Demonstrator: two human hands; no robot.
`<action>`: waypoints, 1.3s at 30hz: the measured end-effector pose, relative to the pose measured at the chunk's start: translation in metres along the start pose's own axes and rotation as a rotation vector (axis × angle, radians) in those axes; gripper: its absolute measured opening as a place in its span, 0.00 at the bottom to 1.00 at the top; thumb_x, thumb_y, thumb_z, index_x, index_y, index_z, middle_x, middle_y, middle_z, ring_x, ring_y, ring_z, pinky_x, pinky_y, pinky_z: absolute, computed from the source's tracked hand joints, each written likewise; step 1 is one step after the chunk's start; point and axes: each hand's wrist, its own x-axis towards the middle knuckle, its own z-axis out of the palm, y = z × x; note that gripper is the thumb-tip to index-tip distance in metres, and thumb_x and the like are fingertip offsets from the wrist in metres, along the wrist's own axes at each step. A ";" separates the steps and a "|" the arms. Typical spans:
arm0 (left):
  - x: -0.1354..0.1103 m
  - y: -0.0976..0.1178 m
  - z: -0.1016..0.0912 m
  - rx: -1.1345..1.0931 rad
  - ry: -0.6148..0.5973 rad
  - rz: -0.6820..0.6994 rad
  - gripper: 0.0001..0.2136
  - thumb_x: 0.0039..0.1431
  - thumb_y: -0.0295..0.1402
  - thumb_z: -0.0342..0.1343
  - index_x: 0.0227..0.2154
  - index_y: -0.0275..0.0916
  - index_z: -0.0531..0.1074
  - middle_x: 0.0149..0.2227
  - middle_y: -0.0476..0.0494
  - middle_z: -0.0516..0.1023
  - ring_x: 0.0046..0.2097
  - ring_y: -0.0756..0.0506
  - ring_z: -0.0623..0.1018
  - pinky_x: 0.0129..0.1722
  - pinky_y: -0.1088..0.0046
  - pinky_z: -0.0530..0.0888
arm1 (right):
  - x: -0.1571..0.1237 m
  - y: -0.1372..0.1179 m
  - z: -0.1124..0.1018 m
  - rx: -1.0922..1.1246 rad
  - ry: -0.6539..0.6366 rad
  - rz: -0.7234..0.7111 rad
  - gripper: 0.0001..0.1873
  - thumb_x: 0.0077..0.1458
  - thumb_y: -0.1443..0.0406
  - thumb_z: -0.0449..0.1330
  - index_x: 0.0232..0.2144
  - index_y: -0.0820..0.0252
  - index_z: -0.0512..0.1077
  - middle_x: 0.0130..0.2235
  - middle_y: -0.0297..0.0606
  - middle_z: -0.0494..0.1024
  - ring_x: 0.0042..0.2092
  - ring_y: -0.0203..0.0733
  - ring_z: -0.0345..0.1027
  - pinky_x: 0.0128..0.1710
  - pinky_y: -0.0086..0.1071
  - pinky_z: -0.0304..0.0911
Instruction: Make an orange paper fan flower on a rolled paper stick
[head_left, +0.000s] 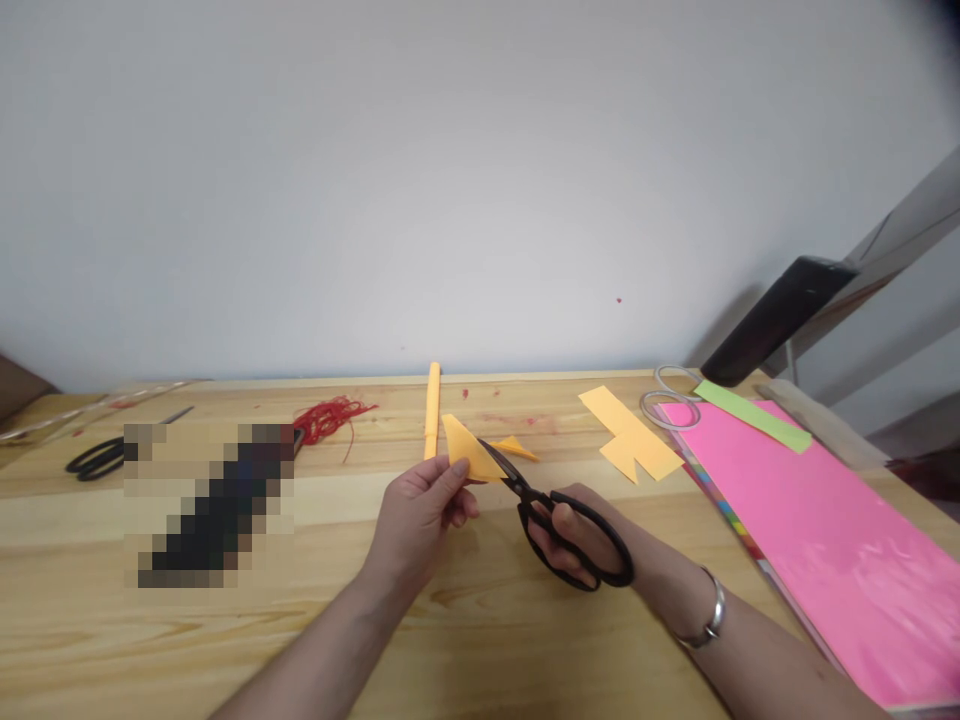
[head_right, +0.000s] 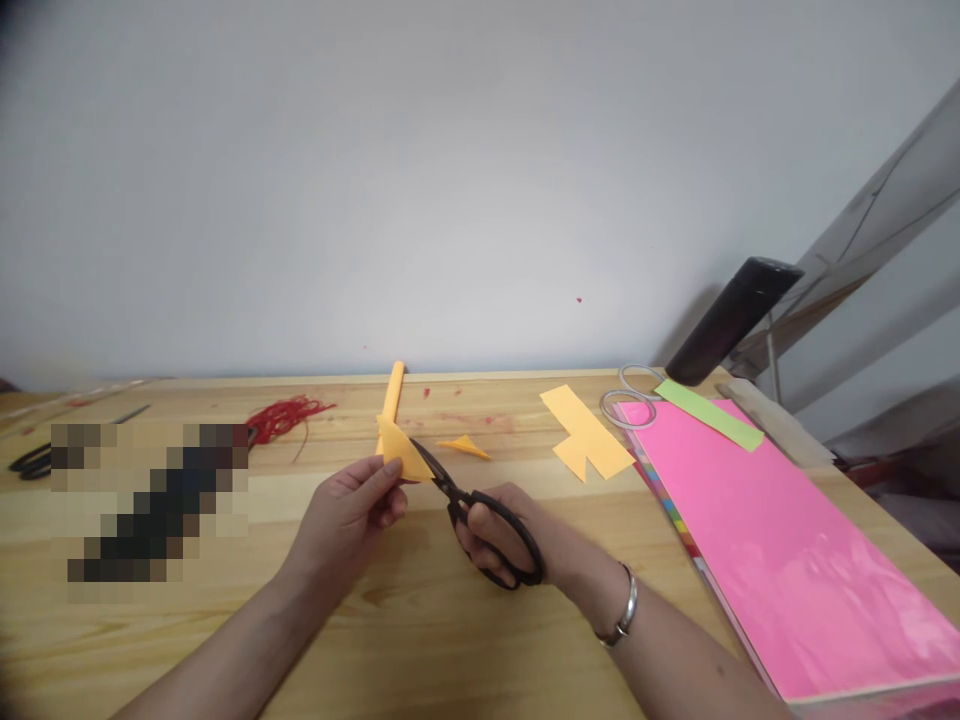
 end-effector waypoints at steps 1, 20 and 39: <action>0.000 0.000 0.000 -0.001 -0.003 0.000 0.08 0.47 0.35 0.61 0.25 0.35 0.73 0.14 0.50 0.71 0.17 0.57 0.64 0.17 0.83 0.58 | 0.000 -0.001 0.000 -0.002 0.001 0.010 0.31 0.50 0.40 0.45 0.22 0.63 0.61 0.15 0.26 0.57 0.15 0.27 0.48 0.13 0.24 0.44; -0.001 -0.002 0.002 0.015 -0.020 -0.025 0.09 0.46 0.36 0.62 0.22 0.34 0.72 0.13 0.50 0.71 0.17 0.57 0.64 0.16 0.84 0.58 | -0.002 0.005 -0.001 0.046 -0.023 -0.010 0.34 0.50 0.38 0.42 0.25 0.64 0.63 0.18 0.26 0.56 0.16 0.27 0.48 0.14 0.24 0.46; -0.003 -0.001 0.003 0.010 -0.027 -0.037 0.08 0.47 0.36 0.61 0.23 0.35 0.73 0.13 0.50 0.71 0.16 0.57 0.64 0.16 0.84 0.58 | 0.000 0.014 -0.002 0.019 -0.030 -0.061 0.31 0.54 0.42 0.42 0.26 0.64 0.62 0.18 0.27 0.58 0.16 0.26 0.50 0.13 0.22 0.47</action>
